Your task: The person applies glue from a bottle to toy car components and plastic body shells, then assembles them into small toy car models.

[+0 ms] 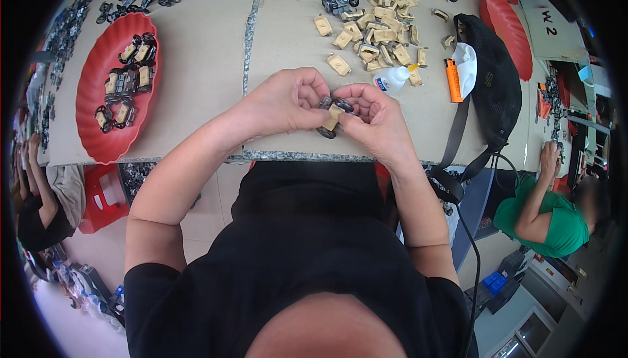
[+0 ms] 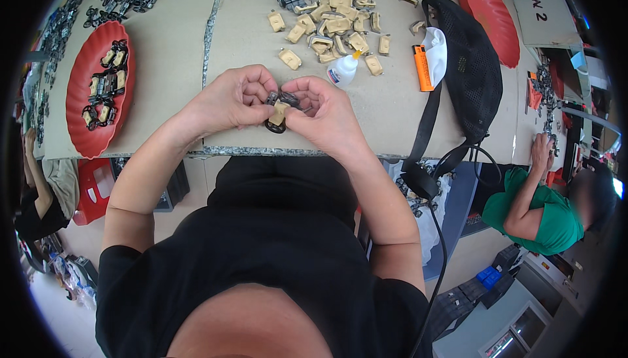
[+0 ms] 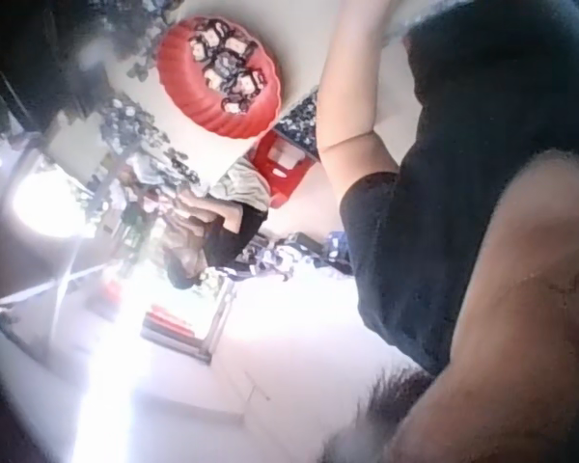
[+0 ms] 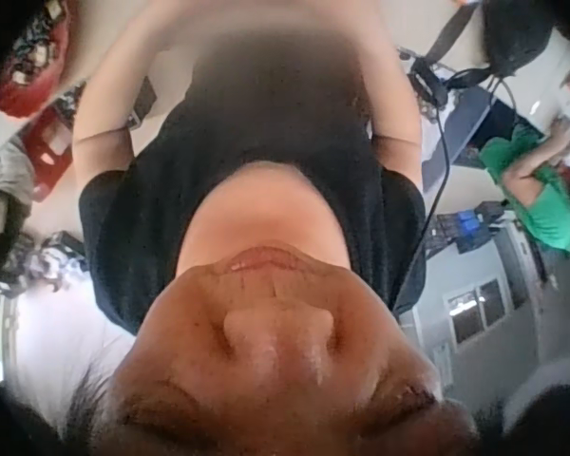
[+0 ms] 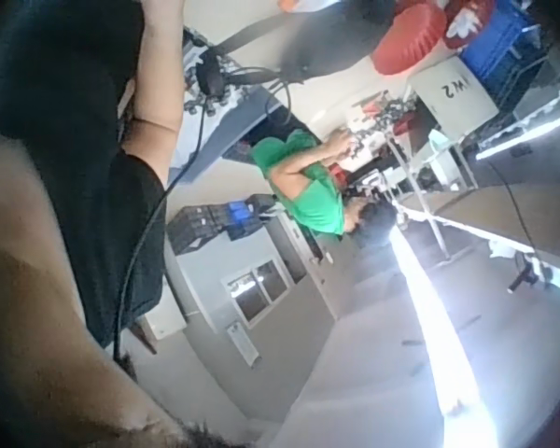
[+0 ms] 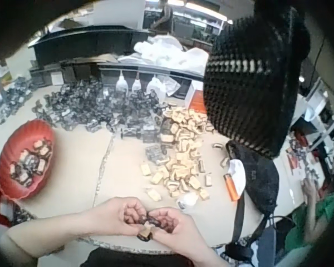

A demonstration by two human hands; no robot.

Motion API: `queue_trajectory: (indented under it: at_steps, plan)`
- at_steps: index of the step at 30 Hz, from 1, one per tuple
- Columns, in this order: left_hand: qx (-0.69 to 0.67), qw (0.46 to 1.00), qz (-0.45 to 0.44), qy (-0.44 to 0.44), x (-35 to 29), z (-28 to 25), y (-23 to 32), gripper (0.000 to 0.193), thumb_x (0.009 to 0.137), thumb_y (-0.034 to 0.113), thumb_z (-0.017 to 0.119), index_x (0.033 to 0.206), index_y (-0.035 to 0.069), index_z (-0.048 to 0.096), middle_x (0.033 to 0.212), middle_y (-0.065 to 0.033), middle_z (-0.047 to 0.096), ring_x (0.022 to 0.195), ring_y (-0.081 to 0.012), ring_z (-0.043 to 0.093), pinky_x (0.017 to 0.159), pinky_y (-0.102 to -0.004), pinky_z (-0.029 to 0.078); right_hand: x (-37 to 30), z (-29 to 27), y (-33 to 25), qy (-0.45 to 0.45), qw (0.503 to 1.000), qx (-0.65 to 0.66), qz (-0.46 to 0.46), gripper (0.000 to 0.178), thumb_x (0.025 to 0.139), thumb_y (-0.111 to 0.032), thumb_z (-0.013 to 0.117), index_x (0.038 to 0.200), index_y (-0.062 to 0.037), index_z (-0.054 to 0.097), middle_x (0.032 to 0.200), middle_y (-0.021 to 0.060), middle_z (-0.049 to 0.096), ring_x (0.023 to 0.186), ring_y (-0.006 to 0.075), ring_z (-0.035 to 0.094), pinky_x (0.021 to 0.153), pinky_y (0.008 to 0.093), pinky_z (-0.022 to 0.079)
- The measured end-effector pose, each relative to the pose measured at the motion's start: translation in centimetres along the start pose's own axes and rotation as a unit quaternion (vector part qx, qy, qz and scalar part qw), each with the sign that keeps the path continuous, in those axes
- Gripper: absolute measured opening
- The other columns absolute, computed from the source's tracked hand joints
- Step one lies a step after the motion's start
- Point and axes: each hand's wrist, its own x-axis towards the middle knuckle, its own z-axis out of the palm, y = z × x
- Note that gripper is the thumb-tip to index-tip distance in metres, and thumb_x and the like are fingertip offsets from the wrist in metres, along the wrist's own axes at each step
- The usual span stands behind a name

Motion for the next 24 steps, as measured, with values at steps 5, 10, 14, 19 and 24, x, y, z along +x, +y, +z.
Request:
queue_trajectory:
  at_steps: [5, 10, 14, 19, 24]
  plan:
    - [0.036, 0.999, 0.009, 0.013, -0.1, 0.3, 0.2, 0.019, 0.074, 0.003, 0.061, 0.088, 0.002, 0.048, 0.064, 0.0021, 0.053, 0.053, -0.0007, 0.046, 0.043, -0.0156, 0.033, 0.0, -0.1, -0.1, -0.007, 1.0, 0.0, 0.006, 0.033, 0.07, -0.005, 0.066, 0.101, -0.0012, 0.056, 0.088, 0.0005, 0.057, 0.077, 0.0035, 0.049, 0.067, 0.018, 0.04]
    - [0.041, 0.999, -0.002, 0.017, -0.1, 0.3, 0.2, 0.021, 0.072, 0.005, 0.063, 0.086, 0.002, 0.048, 0.065, 0.0021, 0.052, 0.055, -0.0008, 0.046, 0.046, -0.0153, 0.034, -0.1, 0.0, -0.2, -0.002, 1.0, -0.001, 0.012, 0.033, 0.07, -0.005, 0.066, 0.101, -0.0011, 0.056, 0.088, 0.0011, 0.058, 0.078, 0.0046, 0.05, 0.068, 0.0185, 0.041]
    - [0.065, 0.997, 0.018, 0.028, 0.3, 0.5, -0.4, 0.022, 0.07, 0.006, 0.064, 0.085, 0.002, 0.049, 0.066, 0.0014, 0.052, 0.058, -0.0014, 0.047, 0.051, -0.0156, 0.036, -0.2, 0.3, -0.5, 0.01, 1.0, 0.006, 0.025, 0.034, 0.068, -0.005, 0.066, 0.1, 0.0005, 0.056, 0.088, 0.0025, 0.059, 0.076, 0.0041, 0.051, 0.066, 0.0179, 0.041]
    - [0.042, 0.998, 0.014, 0.048, 0.3, 0.8, -0.6, 0.024, 0.067, 0.005, 0.066, 0.086, 0.0, 0.05, 0.069, -0.0004, 0.054, 0.063, -0.0031, 0.048, 0.057, -0.0163, 0.038, -0.1, 0.4, -0.8, 0.014, 0.999, 0.012, 0.041, 0.036, 0.066, -0.005, 0.067, 0.1, 0.0018, 0.057, 0.086, 0.0038, 0.06, 0.071, 0.0037, 0.051, 0.064, 0.0173, 0.041]
    - [0.023, 0.999, 0.007, 0.048, 0.4, 0.7, -0.4, 0.024, 0.067, 0.004, 0.065, 0.087, 0.0, 0.052, 0.07, -0.0007, 0.054, 0.062, -0.0032, 0.048, 0.057, -0.016, 0.038, 0.0, 0.5, -1.1, 0.013, 0.999, 0.029, 0.04, 0.038, 0.066, -0.004, 0.066, 0.101, 0.0022, 0.057, 0.086, 0.0039, 0.06, 0.07, 0.0039, 0.051, 0.064, 0.0179, 0.041]
